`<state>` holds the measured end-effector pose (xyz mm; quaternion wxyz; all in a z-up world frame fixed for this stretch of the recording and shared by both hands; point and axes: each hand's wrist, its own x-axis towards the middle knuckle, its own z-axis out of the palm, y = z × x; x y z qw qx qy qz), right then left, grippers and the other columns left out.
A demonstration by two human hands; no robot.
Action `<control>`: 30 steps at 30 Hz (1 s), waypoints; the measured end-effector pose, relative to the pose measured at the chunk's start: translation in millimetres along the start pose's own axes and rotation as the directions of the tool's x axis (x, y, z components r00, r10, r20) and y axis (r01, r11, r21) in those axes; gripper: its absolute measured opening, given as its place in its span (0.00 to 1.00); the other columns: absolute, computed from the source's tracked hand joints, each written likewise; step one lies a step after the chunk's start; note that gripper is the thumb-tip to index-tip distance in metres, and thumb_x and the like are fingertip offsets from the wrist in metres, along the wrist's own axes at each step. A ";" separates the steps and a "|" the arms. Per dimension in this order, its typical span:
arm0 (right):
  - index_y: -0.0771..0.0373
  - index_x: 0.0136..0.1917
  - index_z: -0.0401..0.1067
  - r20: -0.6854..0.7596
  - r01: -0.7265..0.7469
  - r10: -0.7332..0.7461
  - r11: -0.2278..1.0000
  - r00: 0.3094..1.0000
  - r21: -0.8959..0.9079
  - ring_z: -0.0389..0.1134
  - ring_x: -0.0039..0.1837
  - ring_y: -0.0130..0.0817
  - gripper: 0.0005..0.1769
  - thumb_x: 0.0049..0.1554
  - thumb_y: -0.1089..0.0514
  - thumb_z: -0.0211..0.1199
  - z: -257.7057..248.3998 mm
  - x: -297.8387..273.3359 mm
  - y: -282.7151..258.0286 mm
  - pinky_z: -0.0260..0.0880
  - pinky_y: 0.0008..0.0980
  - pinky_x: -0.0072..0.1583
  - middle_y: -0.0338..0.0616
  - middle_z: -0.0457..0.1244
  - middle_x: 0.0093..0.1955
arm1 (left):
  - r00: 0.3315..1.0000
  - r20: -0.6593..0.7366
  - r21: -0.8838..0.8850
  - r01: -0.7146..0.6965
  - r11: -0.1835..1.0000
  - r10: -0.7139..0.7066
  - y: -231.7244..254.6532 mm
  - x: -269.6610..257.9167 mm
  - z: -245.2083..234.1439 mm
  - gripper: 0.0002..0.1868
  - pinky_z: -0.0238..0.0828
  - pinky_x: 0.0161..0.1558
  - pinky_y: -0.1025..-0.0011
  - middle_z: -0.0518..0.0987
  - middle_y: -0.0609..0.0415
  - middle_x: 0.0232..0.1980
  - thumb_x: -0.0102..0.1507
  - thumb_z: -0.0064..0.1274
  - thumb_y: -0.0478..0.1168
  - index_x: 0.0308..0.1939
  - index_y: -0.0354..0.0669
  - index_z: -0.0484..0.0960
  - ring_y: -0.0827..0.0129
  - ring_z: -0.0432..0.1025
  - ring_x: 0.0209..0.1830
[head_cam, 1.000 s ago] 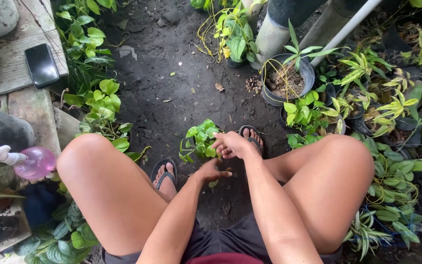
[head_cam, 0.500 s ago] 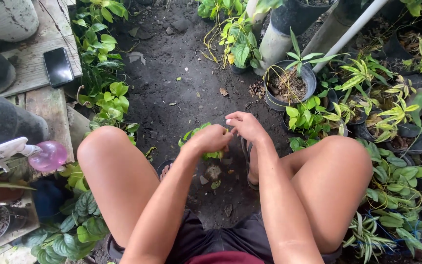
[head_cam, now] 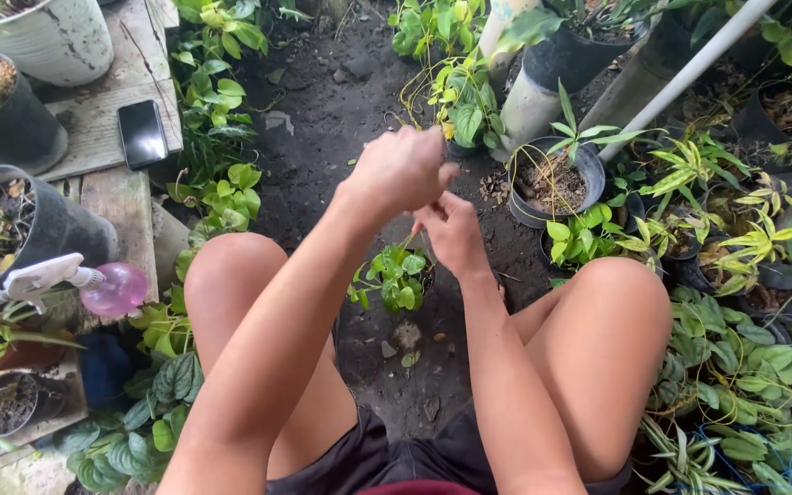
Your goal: The person is misting a small plant with a spray bottle and manually adjusting and tying plant stems in a nursery.
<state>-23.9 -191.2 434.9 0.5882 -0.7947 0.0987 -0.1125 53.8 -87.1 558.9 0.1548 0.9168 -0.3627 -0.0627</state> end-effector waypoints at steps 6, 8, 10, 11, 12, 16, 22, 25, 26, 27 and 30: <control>0.70 0.65 0.71 -0.060 0.120 -0.111 0.974 0.992 0.193 0.69 0.37 0.27 0.19 0.68 0.55 0.53 -0.6 -3.4 -17.8 0.64 0.19 0.39 0.55 0.72 0.50 | 0.932 -0.345 -0.815 -0.236 0.529 -0.116 -24.1 -11.2 10.6 0.13 0.79 0.35 0.73 0.85 0.52 0.39 0.68 0.38 0.35 0.47 0.46 0.79 0.69 0.79 0.29; 0.70 0.66 0.70 -0.049 0.098 -0.091 0.980 0.995 0.174 0.69 0.37 0.26 0.19 0.68 0.57 0.53 -0.3 -3.0 -20.9 0.64 0.20 0.39 0.55 0.72 0.51 | 0.924 -0.333 -0.816 -0.183 0.549 -0.187 -45.2 -18.2 52.0 0.15 0.79 0.38 0.68 0.84 0.48 0.41 0.67 0.37 0.33 0.48 0.43 0.80 0.64 0.79 0.34; 0.69 0.68 0.69 -0.054 0.081 -0.073 0.985 0.996 0.153 0.69 0.37 0.25 0.19 0.67 0.59 0.52 -1.8 1.9 -21.5 0.64 0.21 0.39 0.54 0.72 0.52 | 0.915 -0.324 -0.813 -0.138 0.566 -0.242 -67.0 -14.1 103.5 0.17 0.78 0.41 0.63 0.84 0.44 0.44 0.66 0.36 0.32 0.49 0.41 0.81 0.59 0.80 0.38; 0.70 0.69 0.67 -0.037 0.070 -0.065 0.983 0.997 0.171 0.68 0.36 0.25 0.20 0.68 0.59 0.51 -2.5 4.8 -19.7 0.63 0.20 0.39 0.54 0.72 0.51 | 0.948 -0.268 -0.759 -0.096 0.644 -0.174 -78.7 -8.7 135.7 0.18 0.74 0.50 0.54 0.82 0.39 0.50 0.62 0.43 0.31 0.54 0.38 0.80 0.48 0.76 0.48; 0.71 0.71 0.65 -0.011 0.056 -0.055 0.980 0.998 0.192 0.67 0.36 0.24 0.21 0.68 0.58 0.50 -2.2 6.2 -16.9 0.62 0.20 0.39 0.54 0.72 0.50 | 0.972 -0.203 -0.694 -0.056 0.718 -0.121 -90.6 -6.3 169.2 0.23 0.70 0.58 0.46 0.79 0.33 0.56 0.59 0.51 0.30 0.59 0.36 0.80 0.36 0.73 0.57; 0.71 0.75 0.57 -0.047 0.076 -0.069 0.982 0.997 0.171 0.63 0.34 0.20 0.24 0.68 0.60 0.48 0.2 6.4 -23.1 0.63 0.20 0.38 0.51 0.71 0.46 | 0.980 -0.187 -0.731 -0.097 0.676 -0.062 -72.9 -10.8 214.3 0.06 0.68 0.59 0.41 0.78 0.38 0.59 0.66 0.53 0.39 0.40 0.39 0.77 0.33 0.70 0.61; 0.65 0.57 0.70 -0.167 0.012 0.024 0.978 0.986 0.210 0.62 0.30 0.22 0.13 0.69 0.56 0.49 -5.5 19.7 -4.7 0.60 0.19 0.33 0.46 0.70 0.38 | 0.963 -0.170 -0.653 0.049 0.756 -0.209 -101.6 -18.7 285.4 0.11 0.73 0.56 0.51 0.84 0.57 0.53 0.65 0.59 0.55 0.41 0.57 0.89 0.48 0.77 0.53; 0.64 0.58 0.70 -0.249 0.042 0.028 0.962 0.968 0.269 0.60 0.32 0.22 0.13 0.70 0.57 0.47 -8.5 27.6 6.5 0.59 0.18 0.37 0.45 0.70 0.40 | 0.958 -0.141 -0.681 0.090 0.727 -0.251 -116.3 -12.3 320.2 0.12 0.74 0.56 0.51 0.83 0.55 0.54 0.65 0.59 0.57 0.42 0.59 0.90 0.48 0.77 0.54; 0.65 0.59 0.70 -0.298 0.022 0.073 0.953 0.952 0.302 0.59 0.32 0.21 0.14 0.70 0.58 0.45 -9.8 30.2 7.5 0.58 0.19 0.37 0.44 0.69 0.39 | 0.957 -0.119 -0.684 0.114 0.720 -0.265 -117.6 -12.5 323.4 0.13 0.73 0.57 0.51 0.83 0.54 0.54 0.65 0.60 0.58 0.42 0.59 0.90 0.47 0.77 0.55; 0.65 0.61 0.70 -0.344 0.005 0.119 0.942 0.931 0.337 0.59 0.32 0.21 0.15 0.71 0.59 0.44 -11.1 32.6 8.6 0.57 0.19 0.37 0.43 0.69 0.39 | 0.956 -0.096 -0.687 0.138 0.713 -0.278 -118.8 -12.7 326.8 0.14 0.73 0.57 0.50 0.83 0.54 0.54 0.65 0.60 0.58 0.42 0.58 0.90 0.47 0.77 0.55; 0.59 0.58 0.69 -0.475 0.066 0.263 0.819 0.840 0.570 0.57 0.31 0.19 0.12 0.70 0.58 0.44 -19.9 63.9 61.4 0.55 0.14 0.34 0.40 0.67 0.35 | 0.943 -0.067 -0.695 0.190 0.693 -0.326 -123.8 -15.8 334.7 0.15 0.73 0.57 0.46 0.83 0.53 0.53 0.64 0.59 0.59 0.43 0.59 0.90 0.44 0.76 0.55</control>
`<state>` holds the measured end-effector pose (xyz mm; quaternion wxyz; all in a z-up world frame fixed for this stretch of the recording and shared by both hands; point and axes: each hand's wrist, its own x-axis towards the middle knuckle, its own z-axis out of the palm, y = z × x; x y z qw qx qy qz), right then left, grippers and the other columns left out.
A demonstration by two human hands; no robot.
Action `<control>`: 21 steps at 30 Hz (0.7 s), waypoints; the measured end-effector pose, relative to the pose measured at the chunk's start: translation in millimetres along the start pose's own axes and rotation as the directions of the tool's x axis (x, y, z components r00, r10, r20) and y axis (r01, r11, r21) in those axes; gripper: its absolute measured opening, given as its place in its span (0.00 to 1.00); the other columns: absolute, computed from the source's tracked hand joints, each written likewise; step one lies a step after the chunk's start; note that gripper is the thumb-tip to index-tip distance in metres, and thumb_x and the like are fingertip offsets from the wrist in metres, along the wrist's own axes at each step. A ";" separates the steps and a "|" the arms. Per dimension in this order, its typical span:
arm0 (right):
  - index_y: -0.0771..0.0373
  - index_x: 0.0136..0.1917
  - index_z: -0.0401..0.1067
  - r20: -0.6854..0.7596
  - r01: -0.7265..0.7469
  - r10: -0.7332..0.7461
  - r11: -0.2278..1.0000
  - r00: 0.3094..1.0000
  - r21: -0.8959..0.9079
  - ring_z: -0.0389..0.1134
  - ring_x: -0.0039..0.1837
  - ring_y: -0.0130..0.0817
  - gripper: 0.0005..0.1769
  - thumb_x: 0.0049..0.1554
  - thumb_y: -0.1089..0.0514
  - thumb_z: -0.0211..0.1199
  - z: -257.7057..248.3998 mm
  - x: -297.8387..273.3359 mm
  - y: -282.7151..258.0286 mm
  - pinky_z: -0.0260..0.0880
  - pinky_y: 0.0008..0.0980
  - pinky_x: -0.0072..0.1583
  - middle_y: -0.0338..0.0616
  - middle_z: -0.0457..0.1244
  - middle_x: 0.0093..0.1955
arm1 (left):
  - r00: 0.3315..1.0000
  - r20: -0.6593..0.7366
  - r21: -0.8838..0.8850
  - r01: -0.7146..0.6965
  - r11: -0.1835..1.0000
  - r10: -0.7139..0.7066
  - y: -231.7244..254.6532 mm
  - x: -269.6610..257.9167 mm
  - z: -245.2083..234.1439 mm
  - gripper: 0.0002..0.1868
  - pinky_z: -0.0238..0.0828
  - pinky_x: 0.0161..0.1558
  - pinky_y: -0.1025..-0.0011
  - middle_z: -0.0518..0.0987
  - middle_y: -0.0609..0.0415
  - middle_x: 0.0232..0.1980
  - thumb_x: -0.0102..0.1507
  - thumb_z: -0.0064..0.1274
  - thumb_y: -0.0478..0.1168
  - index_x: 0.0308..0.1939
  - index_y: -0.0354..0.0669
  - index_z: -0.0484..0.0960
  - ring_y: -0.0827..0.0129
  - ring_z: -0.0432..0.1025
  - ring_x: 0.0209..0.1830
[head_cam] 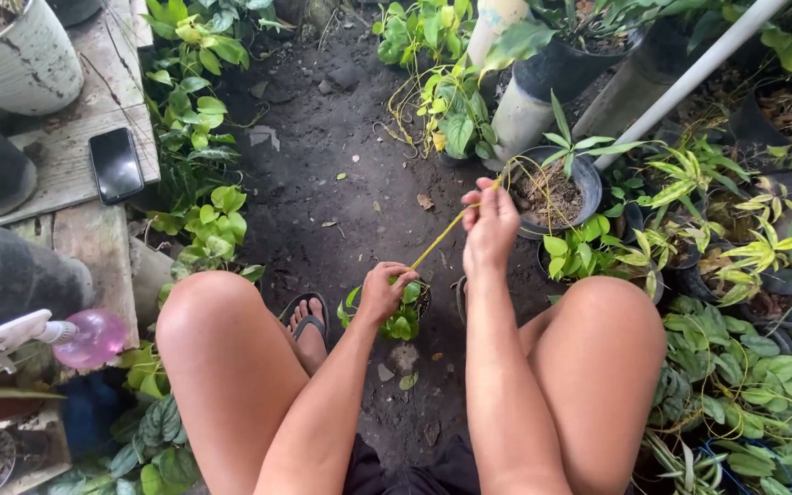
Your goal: The person is misting a small plant with a spray bottle and manually adjusting and tying plant stems in a nursery.
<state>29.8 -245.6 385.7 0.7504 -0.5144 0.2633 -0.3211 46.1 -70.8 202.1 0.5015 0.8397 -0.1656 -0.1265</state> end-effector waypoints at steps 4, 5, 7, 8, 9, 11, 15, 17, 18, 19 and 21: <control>0.60 0.58 0.68 -0.107 -0.080 0.096 0.985 0.990 0.151 0.56 0.30 0.20 0.12 0.70 0.58 0.43 -25.0 35.5 25.0 0.53 0.14 0.31 0.37 0.65 0.34 | 0.999 0.008 0.043 0.044 0.998 -0.045 -11.1 1.2 5.3 0.13 0.73 0.57 0.46 0.83 0.57 0.53 0.65 0.58 0.59 0.44 0.62 0.90 0.46 0.76 0.56; 0.61 0.59 0.68 -0.133 -0.090 0.109 0.986 0.985 0.141 0.56 0.29 0.20 0.12 0.70 0.58 0.44 -27.5 41.4 29.4 0.53 0.14 0.31 0.37 0.64 0.34 | 0.996 0.008 0.080 0.087 0.993 -0.088 -18.8 3.6 9.8 0.12 0.74 0.57 0.46 0.82 0.60 0.53 0.66 0.56 0.59 0.43 0.65 0.90 0.49 0.76 0.56; 0.62 0.59 0.67 -0.162 -0.108 0.128 0.986 0.978 0.129 0.57 0.29 0.20 0.11 0.70 0.59 0.45 -31.9 46.9 41.0 0.53 0.14 0.30 0.36 0.63 0.33 | 0.990 0.012 0.118 0.136 0.984 -0.139 -29.4 4.9 11.4 0.12 0.74 0.57 0.47 0.82 0.63 0.53 0.67 0.54 0.59 0.41 0.68 0.91 0.51 0.77 0.56; 0.62 0.57 0.69 -0.170 -0.090 0.106 0.991 0.980 0.100 0.57 0.29 0.20 0.09 0.68 0.59 0.51 -34.7 49.0 46.9 0.54 0.14 0.30 0.38 0.63 0.33 | 0.990 0.011 0.164 0.136 0.977 -0.139 -31.0 6.3 10.6 0.11 0.74 0.58 0.47 0.82 0.63 0.55 0.67 0.54 0.59 0.41 0.69 0.90 0.52 0.76 0.57; 0.63 0.56 0.71 -0.176 -0.072 0.084 0.995 0.981 0.069 0.58 0.29 0.21 0.08 0.67 0.59 0.56 -37.7 51.1 52.4 0.55 0.14 0.30 0.40 0.62 0.33 | 0.990 0.011 0.209 0.134 0.969 -0.140 -32.4 7.8 10.1 0.11 0.74 0.59 0.47 0.81 0.63 0.56 0.67 0.54 0.59 0.42 0.70 0.90 0.53 0.76 0.59; 0.62 0.53 0.72 -0.149 -0.064 0.062 0.998 0.987 -0.010 0.58 0.29 0.21 0.07 0.66 0.58 0.58 -34.6 35.4 52.3 0.54 0.14 0.30 0.42 0.63 0.32 | 0.992 0.019 0.209 0.122 0.970 -0.128 -36.5 7.0 11.9 0.09 0.73 0.59 0.48 0.81 0.65 0.55 0.64 0.58 0.58 0.41 0.69 0.90 0.54 0.75 0.60; 0.60 0.48 0.77 -0.004 -0.035 0.035 0.964 0.999 -0.265 0.60 0.27 0.21 0.08 0.65 0.55 0.60 -27.3 -3.2 54.5 0.56 0.15 0.29 0.46 0.68 0.34 | 0.995 0.009 0.179 0.100 0.979 -0.103 -8.0 4.9 -4.6 0.06 0.72 0.60 0.51 0.82 0.66 0.53 0.56 0.66 0.56 0.35 0.70 0.91 0.57 0.74 0.61; 0.60 0.48 0.79 0.035 -0.048 0.063 0.938 0.997 -0.343 0.60 0.27 0.23 0.10 0.64 0.54 0.61 -28.2 -18.4 71.3 0.57 0.18 0.31 0.46 0.70 0.34 | 0.995 -0.004 0.180 0.096 0.979 -0.097 3.8 2.0 -9.6 0.06 0.72 0.60 0.52 0.83 0.66 0.51 0.55 0.67 0.55 0.35 0.70 0.91 0.58 0.74 0.60; 0.60 0.48 0.80 0.068 -0.059 0.096 0.906 0.993 -0.419 0.61 0.27 0.24 0.11 0.64 0.53 0.62 -30.0 -25.4 79.2 0.58 0.21 0.33 0.46 0.71 0.35 | 0.996 -0.014 0.180 0.093 0.979 -0.092 10.3 0.9 -10.7 0.05 0.73 0.59 0.53 0.84 0.66 0.49 0.55 0.67 0.55 0.34 0.70 0.91 0.59 0.75 0.59; 0.60 0.48 0.80 0.064 -0.055 0.090 0.906 0.994 -0.419 0.61 0.27 0.24 0.11 0.64 0.53 0.62 -33.2 -26.2 90.0 0.58 0.21 0.33 0.46 0.71 0.35 | 0.996 -0.011 0.178 0.087 0.980 -0.086 10.7 1.2 -8.6 0.05 0.73 0.59 0.53 0.84 0.66 0.49 0.55 0.67 0.55 0.34 0.70 0.91 0.59 0.75 0.59; 0.49 0.57 0.79 0.111 -0.124 0.232 0.798 0.966 -0.589 0.69 0.31 0.20 0.15 0.62 0.44 0.62 -39.8 -30.8 112.8 0.62 0.18 0.35 0.37 0.74 0.42 | 0.997 -0.039 0.192 0.068 0.979 -0.061 10.0 -1.6 -5.3 0.05 0.72 0.61 0.55 0.84 0.66 0.48 0.59 0.63 0.55 0.33 0.69 0.90 0.61 0.75 0.61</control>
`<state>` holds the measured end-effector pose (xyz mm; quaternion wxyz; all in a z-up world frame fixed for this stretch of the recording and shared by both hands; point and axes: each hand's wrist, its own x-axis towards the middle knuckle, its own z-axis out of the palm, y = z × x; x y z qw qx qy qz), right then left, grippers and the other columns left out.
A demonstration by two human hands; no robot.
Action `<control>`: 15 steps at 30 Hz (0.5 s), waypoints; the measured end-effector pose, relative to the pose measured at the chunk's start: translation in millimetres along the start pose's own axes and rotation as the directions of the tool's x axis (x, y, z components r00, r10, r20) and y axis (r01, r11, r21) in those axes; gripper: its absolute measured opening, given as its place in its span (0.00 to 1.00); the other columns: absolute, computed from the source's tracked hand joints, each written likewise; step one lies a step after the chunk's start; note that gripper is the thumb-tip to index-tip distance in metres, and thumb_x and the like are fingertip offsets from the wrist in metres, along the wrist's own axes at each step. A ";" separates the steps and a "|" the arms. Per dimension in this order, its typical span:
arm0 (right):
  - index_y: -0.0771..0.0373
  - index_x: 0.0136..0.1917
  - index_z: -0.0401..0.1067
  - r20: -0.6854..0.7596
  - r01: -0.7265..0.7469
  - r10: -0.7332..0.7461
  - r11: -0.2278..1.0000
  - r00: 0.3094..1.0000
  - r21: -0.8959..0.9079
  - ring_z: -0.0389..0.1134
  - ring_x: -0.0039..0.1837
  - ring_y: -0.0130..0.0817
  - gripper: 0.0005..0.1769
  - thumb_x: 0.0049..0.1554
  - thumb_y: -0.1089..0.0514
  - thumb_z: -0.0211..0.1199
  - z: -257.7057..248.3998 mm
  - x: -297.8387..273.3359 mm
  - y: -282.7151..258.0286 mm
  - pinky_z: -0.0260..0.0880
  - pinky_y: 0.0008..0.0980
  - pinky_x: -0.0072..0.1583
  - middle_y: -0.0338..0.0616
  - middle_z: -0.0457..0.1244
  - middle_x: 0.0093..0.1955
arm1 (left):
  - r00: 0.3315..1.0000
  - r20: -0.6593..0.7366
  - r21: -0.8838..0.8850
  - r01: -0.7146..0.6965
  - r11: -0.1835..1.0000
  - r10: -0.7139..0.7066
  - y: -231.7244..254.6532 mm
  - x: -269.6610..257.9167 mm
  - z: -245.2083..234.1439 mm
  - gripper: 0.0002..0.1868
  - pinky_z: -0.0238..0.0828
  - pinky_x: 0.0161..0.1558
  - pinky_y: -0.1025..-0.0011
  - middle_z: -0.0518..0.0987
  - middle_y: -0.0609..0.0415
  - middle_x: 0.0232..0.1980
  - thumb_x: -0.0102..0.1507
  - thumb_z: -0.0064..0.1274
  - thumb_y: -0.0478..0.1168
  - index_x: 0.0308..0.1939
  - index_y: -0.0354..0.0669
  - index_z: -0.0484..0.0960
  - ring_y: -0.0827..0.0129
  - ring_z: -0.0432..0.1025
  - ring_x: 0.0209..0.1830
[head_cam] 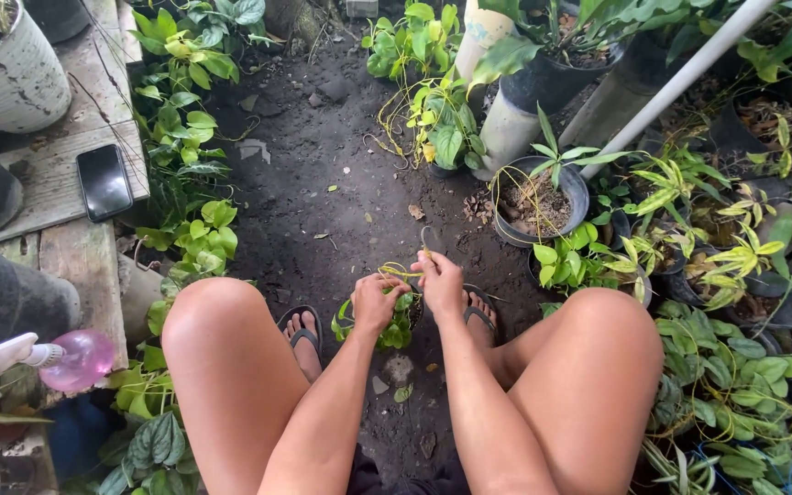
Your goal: The person is misting a small plant with a spray bottle and manually adjusting and tying plant stems in a nursery.
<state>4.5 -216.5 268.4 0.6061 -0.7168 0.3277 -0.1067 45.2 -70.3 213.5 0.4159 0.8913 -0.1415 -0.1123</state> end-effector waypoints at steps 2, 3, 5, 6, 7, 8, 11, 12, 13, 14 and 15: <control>0.52 0.57 0.78 -0.003 0.024 -0.024 1.000 1.000 0.015 0.68 0.31 0.19 0.14 0.63 0.46 0.60 -0.4 -3.2 3.1 0.61 0.18 0.35 0.37 0.74 0.42 | 1.000 -0.006 -0.015 -0.005 1.000 0.005 -20.5 12.1 32.4 0.08 0.73 0.59 0.56 0.85 0.66 0.49 0.62 0.61 0.57 0.36 0.67 0.90 0.62 0.76 0.59; 0.54 0.57 0.78 0.000 0.053 -0.053 0.998 0.999 0.035 0.67 0.31 0.19 0.14 0.64 0.48 0.59 2.6 -3.6 2.4 0.60 0.18 0.35 0.38 0.74 0.42 | 1.000 -0.020 -0.025 -0.008 1.000 0.007 -31.6 20.1 45.1 0.11 0.74 0.57 0.56 0.86 0.66 0.50 0.64 0.58 0.58 0.39 0.64 0.90 0.63 0.77 0.58; 0.60 0.58 0.76 -0.028 0.118 -0.115 0.987 0.993 0.106 0.65 0.31 0.21 0.14 0.65 0.53 0.57 -3.9 -8.4 -26.8 0.60 0.20 0.35 0.43 0.73 0.42 | 1.000 -0.006 -0.040 0.021 0.999 -0.021 -17.0 16.5 37.4 0.11 0.74 0.58 0.53 0.85 0.65 0.51 0.63 0.58 0.57 0.39 0.63 0.90 0.60 0.77 0.58; 0.65 0.58 0.75 -0.064 0.179 -0.170 0.968 0.983 0.175 0.63 0.30 0.23 0.14 0.65 0.57 0.55 -7.5 -10.2 -41.3 0.60 0.22 0.35 0.48 0.72 0.42 | 0.999 0.013 -0.055 0.049 0.997 -0.048 -9.4 15.4 34.2 0.11 0.73 0.58 0.51 0.85 0.63 0.53 0.61 0.59 0.57 0.38 0.62 0.90 0.57 0.77 0.58; 0.65 0.58 0.75 -0.061 0.182 -0.174 0.968 0.983 0.172 0.63 0.30 0.23 0.14 0.65 0.57 0.55 -11.6 -11.5 -56.8 0.60 0.22 0.35 0.48 0.72 0.42 | 0.999 0.009 -0.058 0.050 0.997 -0.049 12.5 11.1 21.2 0.11 0.73 0.58 0.51 0.85 0.63 0.53 0.61 0.59 0.57 0.38 0.62 0.90 0.57 0.77 0.58; 0.65 0.57 0.75 -0.048 0.247 -0.242 0.950 0.969 0.193 0.62 0.30 0.23 0.13 0.66 0.56 0.55 -15.7 -12.7 -72.2 0.59 0.22 0.34 0.48 0.72 0.41 | 0.999 0.010 -0.122 0.050 0.991 -0.049 34.4 6.8 8.3 0.21 0.69 0.62 0.47 0.81 0.52 0.58 0.58 0.62 0.54 0.52 0.52 0.81 0.51 0.73 0.62; 0.66 0.56 0.75 0.017 0.341 -0.354 0.912 0.935 0.228 0.61 0.30 0.22 0.13 0.66 0.56 0.56 -29.3 -34.1 -118.7 0.59 0.20 0.33 0.48 0.72 0.40 | 0.994 -0.093 -0.244 -0.085 0.966 0.064 102.4 -8.4 -35.1 0.47 0.62 0.66 0.39 0.73 0.32 0.66 0.55 0.66 0.47 0.71 0.34 0.60 0.37 0.67 0.67; 0.66 0.55 0.75 0.064 0.376 -0.402 0.894 0.914 0.245 0.60 0.30 0.22 0.12 0.66 0.57 0.55 -33.9 -42.2 -136.1 0.58 0.19 0.33 0.48 0.72 0.40 | 0.964 -0.203 -0.284 -0.227 0.932 0.173 126.6 -11.1 -51.3 0.57 0.59 0.67 0.34 0.70 0.23 0.67 0.54 0.68 0.43 0.77 0.25 0.48 0.29 0.65 0.67; 0.66 0.55 0.75 0.061 0.379 -0.405 0.892 0.912 0.246 0.60 0.30 0.22 0.12 0.66 0.57 0.55 -38.2 -46.8 -147.2 0.58 0.19 0.33 0.48 0.72 0.40 | 0.963 -0.204 -0.283 -0.232 0.931 0.178 134.2 -4.2 -55.0 0.57 0.59 0.67 0.34 0.70 0.23 0.67 0.54 0.68 0.43 0.77 0.25 0.48 0.29 0.65 0.67; 0.67 0.55 0.74 0.083 0.428 -0.454 0.877 0.887 0.219 0.60 0.31 0.21 0.12 0.66 0.58 0.55 -42.5 -51.5 -158.0 0.60 0.20 0.35 0.49 0.72 0.41 | 0.907 -0.292 -0.277 -0.385 0.881 0.304 141.6 2.7 -58.4 0.41 0.63 0.65 0.40 0.75 0.29 0.61 0.57 0.64 0.39 0.69 0.28 0.62 0.33 0.69 0.63; 0.68 0.54 0.74 0.109 0.469 -0.494 0.862 0.863 0.193 0.60 0.32 0.21 0.11 0.66 0.59 0.55 -46.4 -59.0 -166.2 0.62 0.20 0.38 0.49 0.72 0.42 | 0.830 -0.373 -0.258 -0.521 0.813 0.414 146.7 5.6 -61.2 0.26 0.66 0.63 0.46 0.80 0.35 0.56 0.59 0.60 0.34 0.60 0.31 0.75 0.37 0.73 0.59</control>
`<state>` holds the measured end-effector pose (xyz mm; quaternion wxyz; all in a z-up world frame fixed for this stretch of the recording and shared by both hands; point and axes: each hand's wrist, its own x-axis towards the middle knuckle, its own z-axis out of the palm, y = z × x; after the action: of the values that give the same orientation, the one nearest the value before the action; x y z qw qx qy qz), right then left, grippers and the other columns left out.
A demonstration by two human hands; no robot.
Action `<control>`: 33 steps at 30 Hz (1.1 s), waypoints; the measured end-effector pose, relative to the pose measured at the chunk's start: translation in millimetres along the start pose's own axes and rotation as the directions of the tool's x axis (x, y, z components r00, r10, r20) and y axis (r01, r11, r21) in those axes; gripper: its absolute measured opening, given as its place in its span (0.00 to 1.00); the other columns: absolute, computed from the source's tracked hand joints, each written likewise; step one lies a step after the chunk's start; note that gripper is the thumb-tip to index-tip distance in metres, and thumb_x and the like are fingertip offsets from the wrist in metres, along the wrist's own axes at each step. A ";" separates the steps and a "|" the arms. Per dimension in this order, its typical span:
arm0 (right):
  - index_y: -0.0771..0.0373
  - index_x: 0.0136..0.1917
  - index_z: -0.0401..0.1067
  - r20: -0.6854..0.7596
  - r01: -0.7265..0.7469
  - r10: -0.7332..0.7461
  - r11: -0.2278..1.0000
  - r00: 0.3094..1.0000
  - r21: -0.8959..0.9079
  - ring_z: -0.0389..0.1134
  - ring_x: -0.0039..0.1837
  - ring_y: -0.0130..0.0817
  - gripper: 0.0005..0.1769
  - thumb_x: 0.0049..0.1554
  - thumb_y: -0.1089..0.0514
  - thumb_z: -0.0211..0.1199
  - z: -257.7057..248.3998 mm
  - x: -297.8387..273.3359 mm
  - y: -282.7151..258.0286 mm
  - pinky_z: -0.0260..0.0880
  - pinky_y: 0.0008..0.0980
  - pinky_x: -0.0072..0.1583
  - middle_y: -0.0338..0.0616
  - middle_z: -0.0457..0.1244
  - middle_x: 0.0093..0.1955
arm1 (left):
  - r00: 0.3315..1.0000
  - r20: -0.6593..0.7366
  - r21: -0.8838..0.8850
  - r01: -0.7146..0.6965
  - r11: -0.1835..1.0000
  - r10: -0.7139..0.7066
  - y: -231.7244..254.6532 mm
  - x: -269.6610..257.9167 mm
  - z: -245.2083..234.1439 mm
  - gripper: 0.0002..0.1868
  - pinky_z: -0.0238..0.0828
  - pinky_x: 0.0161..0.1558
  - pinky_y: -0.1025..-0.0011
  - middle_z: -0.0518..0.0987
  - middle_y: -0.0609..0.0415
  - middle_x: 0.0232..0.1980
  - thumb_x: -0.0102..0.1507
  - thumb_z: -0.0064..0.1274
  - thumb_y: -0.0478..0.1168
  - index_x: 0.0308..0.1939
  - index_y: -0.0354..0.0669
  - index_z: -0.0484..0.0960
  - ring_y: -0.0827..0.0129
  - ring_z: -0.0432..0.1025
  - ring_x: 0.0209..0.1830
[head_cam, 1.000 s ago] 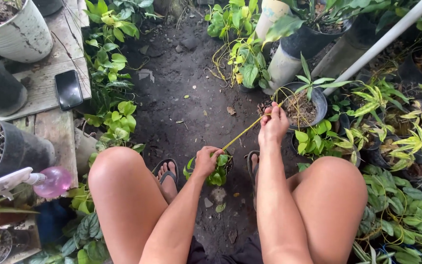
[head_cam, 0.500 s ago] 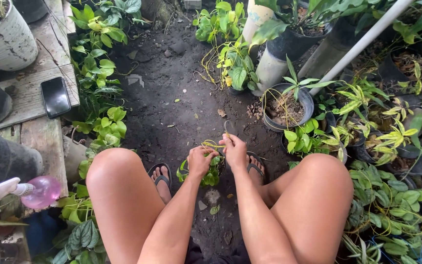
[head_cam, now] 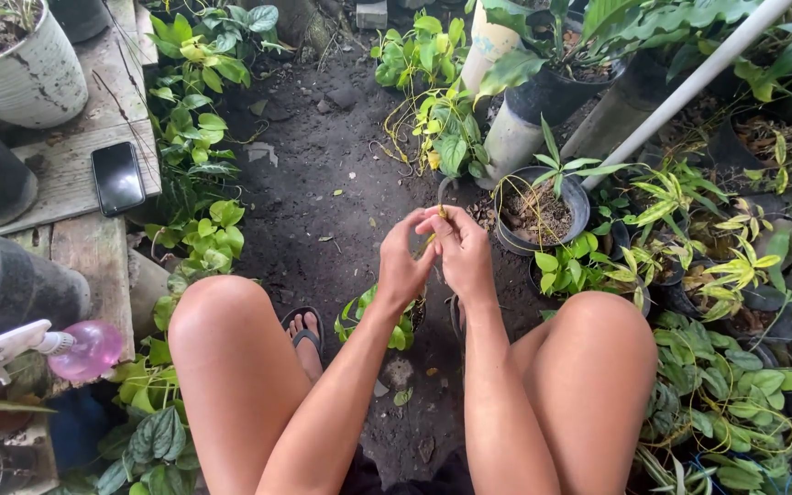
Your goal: The person is misting a small plant with a spray bottle and manually adjusting and tying plant stems in a nursery.
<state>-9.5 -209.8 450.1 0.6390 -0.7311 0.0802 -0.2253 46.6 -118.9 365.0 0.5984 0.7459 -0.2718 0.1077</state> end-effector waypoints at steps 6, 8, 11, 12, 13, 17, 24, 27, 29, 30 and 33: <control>0.60 0.54 0.80 -0.028 0.113 -0.122 0.969 0.992 -0.220 0.64 0.35 0.23 0.09 0.64 0.57 0.62 -2.1 1.2 1.8 0.68 0.25 0.41 0.43 0.68 0.46 | 1.000 0.001 0.021 -0.012 1.000 0.012 -22.3 -1.9 5.5 0.05 0.72 0.54 0.61 0.85 0.58 0.41 0.66 0.56 0.37 0.40 0.53 0.85 0.58 0.78 0.48; 0.62 0.58 0.78 -0.024 0.052 -0.057 0.983 0.998 -0.176 0.63 0.36 0.23 0.12 0.66 0.57 0.58 -0.3 0.1 4.8 0.68 0.23 0.40 0.45 0.66 0.46 | 1.000 -0.020 0.040 0.009 0.999 -0.009 -23.6 -9.5 2.1 0.04 0.72 0.55 0.62 0.85 0.60 0.42 0.67 0.56 0.40 0.39 0.54 0.86 0.60 0.78 0.48; 0.66 0.63 0.74 -0.064 -0.009 0.001 0.993 0.998 -0.121 0.65 0.37 0.25 0.15 0.68 0.60 0.53 -0.5 0.9 1.7 0.70 0.21 0.40 0.47 0.65 0.45 | 0.998 -0.064 0.076 0.016 0.997 -0.011 -37.8 -23.2 2.2 0.05 0.71 0.56 0.61 0.85 0.61 0.42 0.67 0.58 0.43 0.39 0.54 0.88 0.60 0.78 0.50; 0.68 0.65 0.72 -0.105 -0.008 -0.003 0.994 0.994 -0.107 0.67 0.38 0.27 0.15 0.68 0.62 0.52 -0.6 1.1 -0.3 0.72 0.22 0.40 0.48 0.66 0.43 | 0.996 -0.089 0.098 0.003 0.995 0.005 -44.6 -28.8 2.5 0.05 0.70 0.57 0.59 0.85 0.59 0.42 0.66 0.59 0.43 0.38 0.54 0.89 0.57 0.77 0.51; 0.68 0.65 0.72 -0.103 -0.009 -0.002 0.994 0.995 -0.106 0.67 0.38 0.27 0.15 0.68 0.62 0.52 -0.7 1.5 4.8 0.72 0.22 0.40 0.48 0.66 0.43 | 0.996 -0.090 0.099 0.005 0.995 0.004 -49.2 -32.9 2.5 0.05 0.70 0.57 0.59 0.85 0.59 0.42 0.66 0.59 0.43 0.38 0.54 0.89 0.57 0.77 0.51; 0.73 0.66 0.70 -0.191 -0.030 0.021 0.999 0.981 -0.044 0.68 0.42 0.30 0.16 0.67 0.67 0.50 2.2 1.1 25.7 0.76 0.24 0.44 0.53 0.67 0.45 | 0.991 -0.068 0.184 0.126 0.975 -0.115 -64.1 -51.2 3.1 0.07 0.66 0.61 0.57 0.84 0.63 0.45 0.67 0.57 0.49 0.41 0.58 0.90 0.61 0.74 0.55; 0.72 0.62 0.73 -0.290 -0.085 0.100 0.994 0.952 0.063 0.66 0.39 0.28 0.16 0.65 0.70 0.49 10.6 5.5 67.2 0.76 0.20 0.38 0.52 0.67 0.42 | 0.978 -0.018 0.260 0.206 0.943 -0.209 -101.8 -71.5 15.9 0.10 0.67 0.58 0.57 0.83 0.65 0.45 0.67 0.56 0.55 0.41 0.61 0.89 0.61 0.73 0.56; 0.71 0.62 0.73 -0.301 -0.088 0.105 0.994 0.948 0.069 0.66 0.39 0.28 0.15 0.66 0.70 0.49 7.9 8.9 74.4 0.76 0.21 0.37 0.52 0.67 0.42 | 0.978 -0.020 0.253 0.207 0.945 -0.209 -110.0 -71.1 21.2 0.09 0.68 0.58 0.58 0.83 0.66 0.45 0.67 0.56 0.55 0.41 0.63 0.89 0.62 0.73 0.57; 0.71 0.62 0.73 -0.314 -0.090 0.108 0.993 0.943 0.071 0.66 0.39 0.27 0.15 0.66 0.70 0.49 6.5 11.2 69.9 0.76 0.21 0.37 0.51 0.67 0.42 | 0.977 -0.018 0.251 0.208 0.945 -0.211 -104.7 -68.3 21.8 0.09 0.68 0.57 0.59 0.83 0.67 0.45 0.67 0.56 0.55 0.40 0.63 0.89 0.63 0.73 0.57; 0.71 0.61 0.73 -0.321 -0.092 0.112 0.993 0.941 0.075 0.66 0.39 0.27 0.15 0.66 0.69 0.48 7.2 11.9 67.8 0.75 0.20 0.37 0.50 0.67 0.42 | 0.977 -0.021 0.254 0.211 0.944 -0.213 -102.4 -67.7 20.6 0.09 0.68 0.57 0.59 0.83 0.68 0.44 0.67 0.56 0.55 0.40 0.63 0.89 0.63 0.73 0.57; 0.70 0.62 0.71 -0.368 -0.063 0.111 0.988 0.923 0.139 0.65 0.40 0.24 0.15 0.67 0.68 0.46 3.9 13.6 53.0 0.75 0.19 0.38 0.47 0.65 0.42 | 0.976 -0.024 0.270 0.217 0.938 -0.218 -105.6 -71.9 20.4 0.11 0.68 0.56 0.59 0.83 0.68 0.43 0.67 0.58 0.56 0.39 0.60 0.89 0.65 0.74 0.57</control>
<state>13.3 -220.9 401.4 0.6658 -0.6290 0.2187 -0.3365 40.0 -104.1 236.6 0.4982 0.8465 -0.1723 0.0747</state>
